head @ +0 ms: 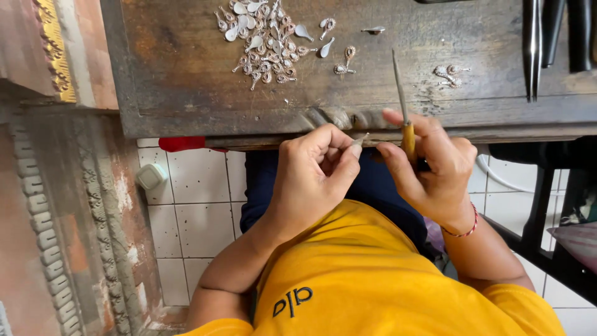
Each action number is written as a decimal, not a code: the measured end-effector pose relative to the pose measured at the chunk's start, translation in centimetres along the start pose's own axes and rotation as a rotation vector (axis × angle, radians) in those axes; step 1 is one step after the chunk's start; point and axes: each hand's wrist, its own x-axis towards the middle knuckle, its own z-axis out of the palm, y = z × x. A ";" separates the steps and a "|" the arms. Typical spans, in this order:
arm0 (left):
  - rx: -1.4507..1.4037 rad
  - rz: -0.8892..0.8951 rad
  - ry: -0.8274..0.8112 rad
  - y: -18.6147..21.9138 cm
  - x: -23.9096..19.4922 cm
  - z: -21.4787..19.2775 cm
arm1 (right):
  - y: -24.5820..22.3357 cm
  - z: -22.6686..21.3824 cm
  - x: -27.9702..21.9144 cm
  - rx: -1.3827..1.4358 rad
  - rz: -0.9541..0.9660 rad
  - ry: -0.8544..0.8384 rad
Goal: The person uses a small file to shape and smooth the edges of small metal pieces on a wooden workbench. They repeatedly pick up individual pieces, file them, and place them back on the table among a pile of similar items.
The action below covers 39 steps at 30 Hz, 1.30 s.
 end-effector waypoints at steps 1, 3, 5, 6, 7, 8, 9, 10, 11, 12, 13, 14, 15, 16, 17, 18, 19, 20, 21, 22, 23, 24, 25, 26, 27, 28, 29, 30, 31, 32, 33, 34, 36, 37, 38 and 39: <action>-0.004 0.008 0.001 0.2 0.0 0.0 | -0.4 -0.2 0.4 -0.006 -0.006 0.003; -0.082 0.016 -0.106 0.5 0.2 -0.1 | -1.1 -0.4 1.1 0.079 -0.101 0.001; -0.068 0.042 -0.105 1.1 0.4 -0.4 | -1.1 -0.5 1.3 0.046 -0.123 0.014; -0.050 0.063 -0.104 1.4 0.5 -0.5 | -1.1 -0.5 1.4 0.018 -0.142 0.025; -0.050 0.068 -0.103 1.5 0.6 -0.5 | -1.0 -0.5 1.3 0.016 -0.146 0.027; -0.102 0.065 -0.113 1.6 0.7 -0.6 | -1.0 -0.4 1.1 0.024 -0.120 0.053; -0.152 0.065 -0.124 1.7 0.9 -0.6 | -0.8 -0.4 1.2 0.032 -0.097 0.082; -0.151 0.074 -0.124 1.3 1.1 -0.5 | -0.9 -0.3 1.3 0.029 -0.102 0.088; -0.161 0.073 -0.125 1.0 1.2 -0.3 | -1.0 -0.2 1.3 0.008 -0.067 0.126; -0.170 0.071 -0.125 0.5 1.2 -0.2 | -1.1 0.0 1.3 -0.012 -0.031 0.164; -0.171 0.072 -0.126 0.5 1.3 0.0 | -1.2 0.1 1.4 -0.014 -0.031 0.165; -0.229 0.050 -0.132 0.5 1.4 0.2 | -1.3 0.2 1.5 0.019 -0.010 0.197; -0.290 0.026 -0.136 0.4 1.3 0.4 | -1.4 0.3 1.5 0.050 0.011 0.226; -0.293 0.025 -0.137 0.3 1.4 0.5 | -1.5 0.4 1.4 0.047 0.012 0.224; -0.293 0.027 -0.131 0.3 1.5 0.5 | -1.6 0.4 1.3 0.062 0.032 0.229; -0.292 0.029 -0.124 0.3 1.6 0.6 | -1.7 0.4 1.3 0.077 0.051 0.234; -0.294 0.028 -0.122 0.2 1.6 0.7 | -1.8 0.4 1.3 0.077 0.050 0.231; -0.299 0.011 -0.117 0.2 1.6 0.7 | -1.9 0.3 1.3 0.114 0.065 0.216; -0.303 -0.007 -0.115 0.2 1.6 0.8 | -2.0 0.3 1.3 0.153 0.082 0.203; -0.303 -0.008 -0.116 0.1 1.5 0.9 | -2.1 0.3 1.2 0.153 0.083 0.203; -0.308 -0.008 -0.110 0.1 1.5 1.0 | -2.1 0.3 1.2 0.210 0.118 0.195; -0.312 -0.009 -0.105 0.0 1.6 1.2 | -2.2 0.3 1.1 0.266 0.152 0.187; -0.311 -0.008 -0.108 0.1 1.5 1.2 | -2.1 0.3 0.9 0.265 0.153 0.190; -0.308 -0.022 -0.103 0.1 1.5 1.3 | -2.1 0.3 0.8 0.290 0.185 0.179; -0.305 -0.036 -0.098 0.2 1.5 1.4 | -2.0 0.3 0.7 0.315 0.215 0.167; -0.305 -0.034 -0.100 0.2 1.6 1.4 | -1.9 0.3 0.7 0.315 0.215 0.170; -0.309 -0.035 -0.100 0.3 1.5 1.5 | -1.8 0.3 0.6 0.331 0.221 0.167; -0.313 -0.037 -0.101 0.3 1.5 1.5 | -1.7 0.4 0.5 0.347 0.227 0.165; -0.313 -0.038 -0.102 0.3 1.5 1.6 | -1.8 0.4 0.4 0.347 0.229 0.165; -0.311 -0.040 -0.097 0.3 1.5 1.7 | -1.8 0.4 0.4 0.378 0.246 0.159; -0.311 -0.042 -0.092 0.2 1.6 1.8 | -1.8 0.3 0.4 0.408 0.264 0.152; -0.310 -0.044 -0.093 0.1 1.6 1.9 | -1.7 0.4 0.3 0.408 0.265 0.152; -0.347 -0.003 -0.083 0.0 1.5 2.1 | -1.4 0.4 0.1 0.455 0.275 0.146; -0.347 -0.004 -0.083 0.0 1.5 2.2 | -1.6 0.3 0.2 0.455 0.276 0.146; -0.341 0.007 -0.074 0.0 1.5 2.3 | -1.9 0.2 0.4 0.500 0.292 0.135; -0.334 0.016 -0.065 0.0 1.5 2.4 | -2.2 0.1 0.6 0.545 0.309 0.124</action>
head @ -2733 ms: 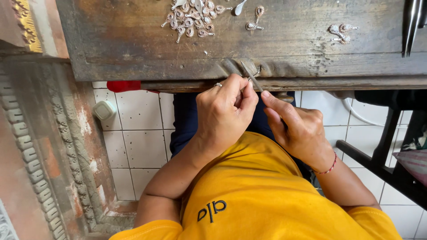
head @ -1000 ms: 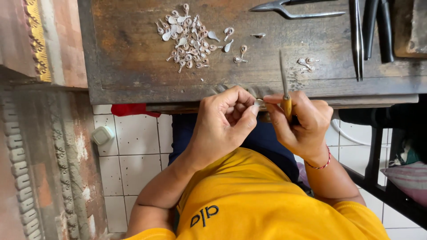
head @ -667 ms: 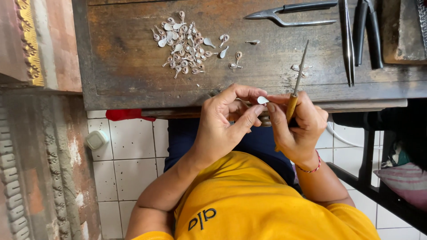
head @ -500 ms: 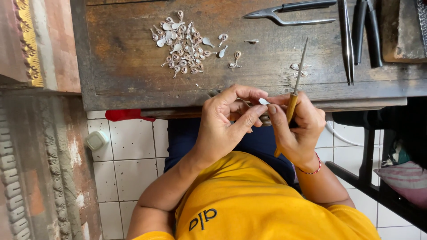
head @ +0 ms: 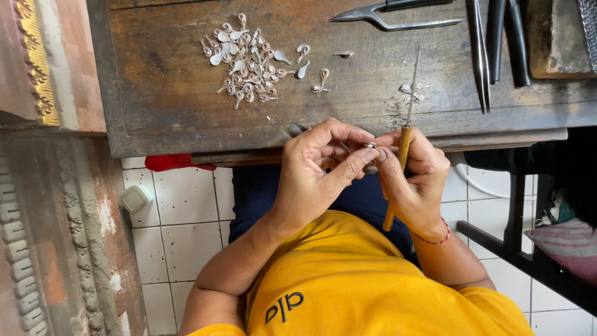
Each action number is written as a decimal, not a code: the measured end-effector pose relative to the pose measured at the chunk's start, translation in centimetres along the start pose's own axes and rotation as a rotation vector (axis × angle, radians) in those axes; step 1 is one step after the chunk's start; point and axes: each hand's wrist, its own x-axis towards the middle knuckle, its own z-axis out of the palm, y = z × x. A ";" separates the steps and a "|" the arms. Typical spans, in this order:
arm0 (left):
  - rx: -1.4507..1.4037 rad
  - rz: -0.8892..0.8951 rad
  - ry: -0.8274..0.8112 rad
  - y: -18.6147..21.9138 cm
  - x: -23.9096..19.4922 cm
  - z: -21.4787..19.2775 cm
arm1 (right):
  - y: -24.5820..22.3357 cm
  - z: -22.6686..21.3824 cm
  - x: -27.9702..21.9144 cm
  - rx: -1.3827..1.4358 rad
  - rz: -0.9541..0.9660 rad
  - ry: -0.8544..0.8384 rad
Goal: The person uses a small file to shape and smooth the edges of small metal pieces on a wooden workbench. They repeatedly pick up individual pieces, file them, and place them back on the table among a pile of similar items.
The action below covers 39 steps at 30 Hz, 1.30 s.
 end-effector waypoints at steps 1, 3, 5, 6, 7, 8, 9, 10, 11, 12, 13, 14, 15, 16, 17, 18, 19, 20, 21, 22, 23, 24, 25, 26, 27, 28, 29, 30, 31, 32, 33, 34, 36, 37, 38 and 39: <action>0.000 -0.001 -0.001 0.1 0.0 0.0 | -0.1 0.0 0.0 0.000 0.002 0.001; 0.030 0.032 -0.005 0.4 0.1 0.1 | -0.2 0.1 0.0 0.122 0.032 -0.032; 0.066 0.060 -0.004 0.3 0.1 0.2 | 0.0 0.1 -0.1 0.187 0.053 -0.042; 0.102 0.089 -0.002 0.2 0.2 0.2 | 0.1 0.2 -0.1 0.251 0.073 -0.054; 0.102 0.088 -0.002 0.3 0.2 0.2 | 0.1 0.1 -0.1 0.251 0.074 -0.053; 0.129 0.100 -0.004 0.4 0.2 0.2 | 0.1 0.1 0.0 0.268 0.091 -0.060; 0.155 0.113 -0.005 0.5 0.2 0.2 | 0.1 0.0 0.0 0.285 0.108 -0.067; 0.155 0.112 -0.006 0.5 0.2 0.2 | 0.2 0.0 0.0 0.285 0.109 -0.066; 0.163 0.125 -0.014 0.6 0.2 0.2 | 0.2 0.1 0.0 0.338 0.125 -0.078; 0.172 0.140 -0.022 0.6 0.3 0.2 | 0.3 0.1 0.0 0.392 0.142 -0.090; 0.172 0.140 -0.022 0.5 0.3 0.2 | 0.2 0.1 0.1 0.392 0.142 -0.089; 0.170 0.145 -0.026 0.4 0.2 0.2 | 0.2 0.0 0.1 0.393 0.149 -0.102; 0.169 0.149 -0.029 0.4 0.2 0.2 | 0.1 0.0 0.2 0.395 0.155 -0.115; 0.168 0.149 -0.029 0.4 0.2 0.2 | 0.3 0.0 0.1 0.395 0.156 -0.115; 0.163 0.162 -0.033 0.4 0.2 0.2 | 0.5 0.0 0.0 0.418 0.170 -0.118; 0.159 0.174 -0.037 0.4 0.2 0.1 | 0.7 0.0 0.0 0.441 0.185 -0.121; 0.159 0.174 -0.037 0.4 0.1 0.1 | 0.7 0.1 -0.1 0.442 0.185 -0.120; 0.151 0.171 -0.043 0.4 0.1 0.1 | 0.6 0.1 -0.1 0.448 0.189 -0.121; 0.143 0.169 -0.048 0.5 0.1 0.1 | 0.6 0.1 -0.1 0.455 0.193 -0.121; 0.143 0.168 -0.048 0.4 0.0 0.0 | 0.7 0.1 -0.1 0.455 0.193 -0.120; 0.142 0.163 -0.055 0.3 0.0 0.0 | 0.7 0.1 -0.1 0.465 0.187 -0.131; 0.141 0.157 -0.062 0.3 -0.1 -0.1 | 0.7 0.1 -0.1 0.475 0.181 -0.141; 0.142 0.156 -0.062 0.2 -0.1 -0.1 | 0.8 0.1 -0.1 0.476 0.181 -0.141; 0.144 0.163 -0.067 0.2 -0.2 -0.2 | 0.8 0.1 -0.1 0.469 0.174 -0.150; 0.146 0.170 -0.071 0.1 -0.2 -0.2 | 0.8 0.0 -0.2 0.461 0.166 -0.159; 0.146 0.169 -0.073 0.1 -0.2 -0.3 | 0.7 0.0 -0.1 0.461 0.167 -0.157; 0.168 0.197 -0.081 0.2 -0.2 -0.4 | 0.7 0.0 -0.1 0.438 0.172 -0.153; 0.191 0.226 -0.089 0.2 -0.2 -0.5 | 0.6 -0.1 -0.1 0.415 0.176 -0.149; 0.190 0.225 -0.090 0.3 -0.2 -0.6 | 0.7 -0.1 -0.2 0.415 0.176 -0.148; 0.194 0.220 -0.112 0.5 -0.2 -0.7 | 0.8 -0.2 -0.2 0.411 0.174 -0.146; 0.198 0.215 -0.133 0.6 -0.2 -0.8 | 0.9 -0.3 -0.2 0.407 0.171 -0.144; 0.199 0.213 -0.136 0.7 -0.3 -0.9 | 1.2 -0.5 -0.3 0.408 0.173 -0.142; 0.175 0.181 -0.155 0.9 -0.4 -1.1 | 1.7 -0.9 -0.6 0.413 0.170 -0.157; 0.176 0.180 -0.157 0.7 -0.5 -1.2 | 1.6 -0.9 -0.5 0.415 0.170 -0.155; 0.137 0.172 -0.166 0.6 -0.5 -1.3 | 1.4 -0.9 -0.5 0.408 0.168 -0.162; 0.099 0.164 -0.175 0.5 -0.5 -1.3 | 1.2 -0.9 -0.5 0.400 0.167 -0.169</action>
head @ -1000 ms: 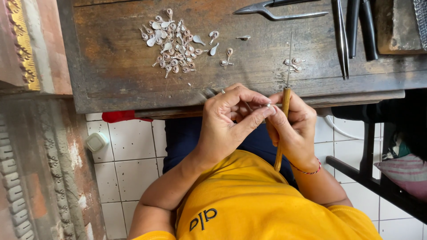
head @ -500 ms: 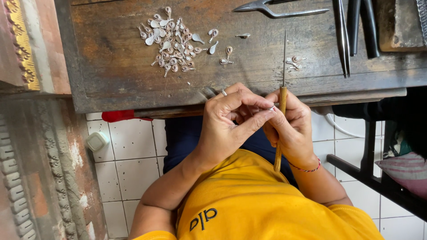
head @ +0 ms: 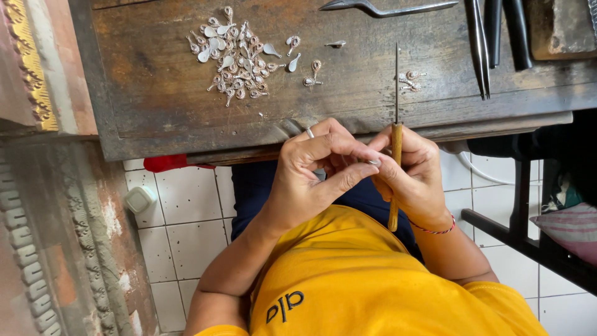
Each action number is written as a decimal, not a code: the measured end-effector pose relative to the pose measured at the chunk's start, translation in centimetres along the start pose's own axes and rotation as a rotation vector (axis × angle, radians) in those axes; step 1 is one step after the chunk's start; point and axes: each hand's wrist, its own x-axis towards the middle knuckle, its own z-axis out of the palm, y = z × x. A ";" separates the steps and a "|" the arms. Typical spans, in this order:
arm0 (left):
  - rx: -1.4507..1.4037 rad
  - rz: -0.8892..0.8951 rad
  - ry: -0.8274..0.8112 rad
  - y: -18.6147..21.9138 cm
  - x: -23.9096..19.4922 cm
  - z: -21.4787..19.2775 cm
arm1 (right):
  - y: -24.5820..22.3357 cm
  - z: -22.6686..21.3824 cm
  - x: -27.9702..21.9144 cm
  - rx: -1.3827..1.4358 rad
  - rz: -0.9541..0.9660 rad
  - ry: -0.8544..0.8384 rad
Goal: The person uses a small file to shape and smooth the edges of small metal pieces on a wooden workbench. They repeatedly pick up individual pieces, file them, and place them back on the table among a pile of similar items.
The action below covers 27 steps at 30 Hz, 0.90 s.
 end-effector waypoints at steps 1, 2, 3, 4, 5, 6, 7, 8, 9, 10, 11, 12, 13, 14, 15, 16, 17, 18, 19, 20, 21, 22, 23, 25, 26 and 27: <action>0.001 0.000 -0.003 -0.2 -0.1 0.0 | 0.2 0.0 -0.1 0.002 -0.001 0.002; -0.034 -0.013 -0.008 -0.4 -0.2 0.0 | 0.3 -0.1 -0.1 0.070 0.007 0.001; -0.070 -0.025 -0.014 -0.5 -0.3 0.0 | 0.5 -0.1 -0.2 0.138 0.014 -0.001; -0.070 -0.025 -0.016 -0.4 -0.4 -0.1 | 0.5 0.0 -0.3 0.140 0.013 0.002; -0.060 -0.036 -0.028 -0.3 -0.5 -0.1 | 0.6 0.0 -0.3 0.138 0.003 0.019; -0.051 -0.047 -0.039 -0.2 -0.5 -0.2 | 0.6 0.0 -0.4 0.136 -0.007 0.036; -0.051 -0.047 -0.041 -0.6 -0.7 -0.1 | 0.7 0.2 -0.4 0.137 -0.008 0.038; -0.052 -0.021 -0.030 -1.0 -0.8 0.0 | 0.7 0.3 -0.5 0.084 -0.047 0.075; -0.052 0.005 -0.019 -1.4 -0.9 0.0 | 0.7 0.5 -0.5 0.030 -0.087 0.112; -0.051 0.006 -0.021 -1.5 -1.1 0.3 | 0.9 0.5 -0.7 0.031 -0.089 0.113; -0.134 -0.028 0.009 -1.7 -1.3 0.5 | 1.2 0.5 -1.0 -0.092 -0.130 0.164; -0.217 -0.062 0.039 -1.8 -1.4 0.7 | 1.4 0.6 -1.2 -0.216 -0.171 0.214; -0.215 -0.063 0.038 -2.0 -1.6 0.9 | 1.9 0.4 -1.3 -0.215 -0.171 0.215; -0.231 -0.077 0.087 -2.2 -1.7 1.0 | 2.4 0.1 -1.5 -0.395 -0.266 0.267; -0.246 -0.091 0.138 -2.4 -1.9 1.2 | 3.0 -0.1 -1.6 -0.575 -0.360 0.315; -0.245 -0.092 0.139 -2.6 -2.0 1.2 | 3.0 0.1 -1.8 -0.573 -0.360 0.315; -0.239 -0.069 0.155 -2.7 -2.2 1.2 | 3.1 0.3 -1.9 -0.624 -0.400 0.315; -0.233 -0.046 0.170 -2.9 -2.3 1.2 | 3.2 0.5 -2.0 -0.675 -0.441 0.314; -0.230 -0.048 0.174 -2.6 -2.4 1.2 | 3.3 0.6 -2.1 -0.671 -0.441 0.310; -0.203 -0.010 0.188 -2.2 -2.4 1.2 | 3.5 0.8 -2.1 -0.677 -0.492 0.299; -0.175 0.028 0.202 -1.9 -2.4 1.1 | 3.6 1.0 -2.1 -0.680 -0.543 0.286; -0.170 0.027 0.207 -1.3 -2.4 0.9 | 3.5 1.1 -2.1 -0.675 -0.544 0.281; -0.021 0.077 0.221 -0.8 -2.4 0.7 | 3.3 1.3 -2.1 -0.724 -0.552 0.242; 0.137 0.122 0.238 -0.2 -2.6 0.5 | 3.5 1.4 -2.4 -0.762 -0.559 0.195; 0.176 0.114 0.262 -0.2 -2.9 0.4 | 3.8 1.2 -2.7 -0.781 -0.557 0.184; 0.215 0.104 0.285 -0.2 -3.2 0.4 | 4.1 1.0 -3.0 -0.800 -0.554 0.173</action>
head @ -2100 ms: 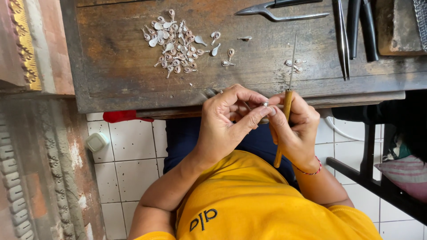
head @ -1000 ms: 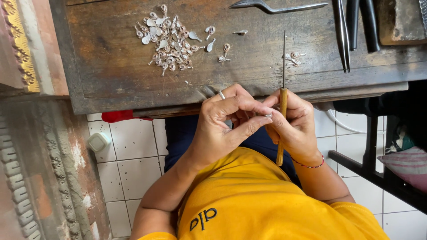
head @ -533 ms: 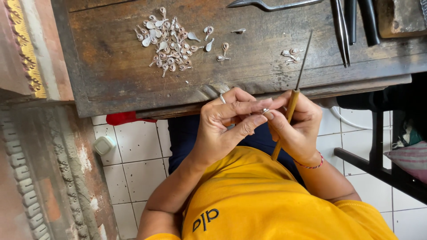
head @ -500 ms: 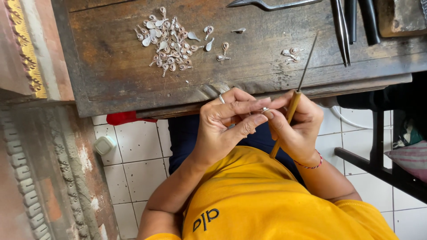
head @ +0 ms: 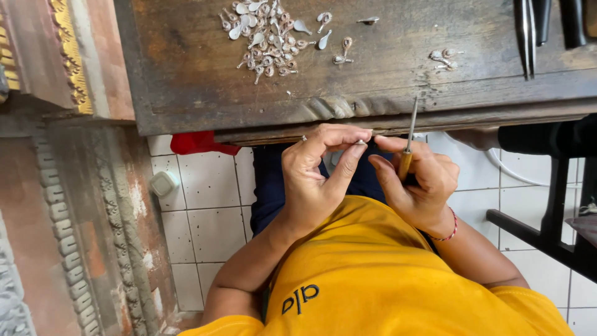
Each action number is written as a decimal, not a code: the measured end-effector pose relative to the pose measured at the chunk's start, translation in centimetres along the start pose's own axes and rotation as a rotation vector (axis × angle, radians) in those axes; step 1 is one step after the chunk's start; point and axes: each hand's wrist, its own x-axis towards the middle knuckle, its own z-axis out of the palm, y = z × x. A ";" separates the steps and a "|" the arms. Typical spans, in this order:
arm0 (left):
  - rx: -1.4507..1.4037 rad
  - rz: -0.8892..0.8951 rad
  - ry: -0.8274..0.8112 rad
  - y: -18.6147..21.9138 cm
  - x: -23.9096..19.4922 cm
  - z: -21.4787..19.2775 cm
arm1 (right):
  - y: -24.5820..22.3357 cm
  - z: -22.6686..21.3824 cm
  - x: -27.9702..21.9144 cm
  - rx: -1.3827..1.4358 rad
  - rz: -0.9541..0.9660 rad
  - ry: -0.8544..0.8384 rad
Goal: The person uses a small file to shape and smooth the edges of small metal pieces on a wooden workbench. They repeatedly pick up individual pieces, file them, and place them back on the table among a pile of similar items.
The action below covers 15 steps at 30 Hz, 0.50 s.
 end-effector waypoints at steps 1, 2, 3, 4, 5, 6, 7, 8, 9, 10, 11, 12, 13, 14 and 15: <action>0.009 -0.006 0.003 -0.4 -0.2 -0.1 | 0.2 0.0 -0.2 0.010 0.003 -0.003; -0.035 -0.005 0.058 -0.9 -0.4 -0.2 | 0.5 0.0 -0.3 0.100 0.013 0.005; -0.080 -0.005 0.112 -1.4 -0.6 -0.2 | 0.9 -0.1 -0.4 0.189 0.024 0.012; -0.075 -0.009 0.115 -1.6 -0.8 -0.4 | 1.0 -0.1 -0.9 0.194 0.027 0.009; -0.029 -0.004 0.122 -1.9 -1.0 -0.5 | 1.3 -0.1 -1.5 0.248 0.056 -0.010; 0.015 -0.001 0.128 -2.2 -1.2 -0.6 | 1.5 -0.2 -2.1 0.300 0.087 -0.028; 0.018 -0.008 0.129 -2.3 -1.4 -0.7 | 1.7 -0.1 -2.5 0.304 0.092 -0.032; 0.030 -0.009 0.151 -2.5 -1.5 -0.7 | 1.9 -0.1 -2.8 0.320 0.094 -0.055; 0.043 -0.009 0.173 -2.7 -1.6 -0.6 | 2.1 -0.1 -3.1 0.336 0.097 -0.078; 0.043 -0.015 0.169 -2.9 -1.6 -0.5 | 2.2 0.1 -3.3 0.337 0.103 -0.078; 0.073 -0.004 0.189 -3.2 -1.6 -0.4 | 2.3 0.2 -3.4 0.327 0.096 -0.099; 0.102 0.008 0.208 -3.4 -1.6 -0.2 | 2.4 0.3 -3.6 0.316 0.089 -0.119; 0.103 0.002 0.204 -4.0 -1.5 0.1 | 2.4 0.4 -3.7 0.316 0.096 -0.119; 0.114 -0.006 0.228 -4.6 -1.5 0.3 | 2.3 0.6 -3.7 0.349 0.118 -0.127; 0.126 -0.014 0.251 -5.2 -1.6 0.5 | 2.3 0.7 -3.8 0.382 0.139 -0.136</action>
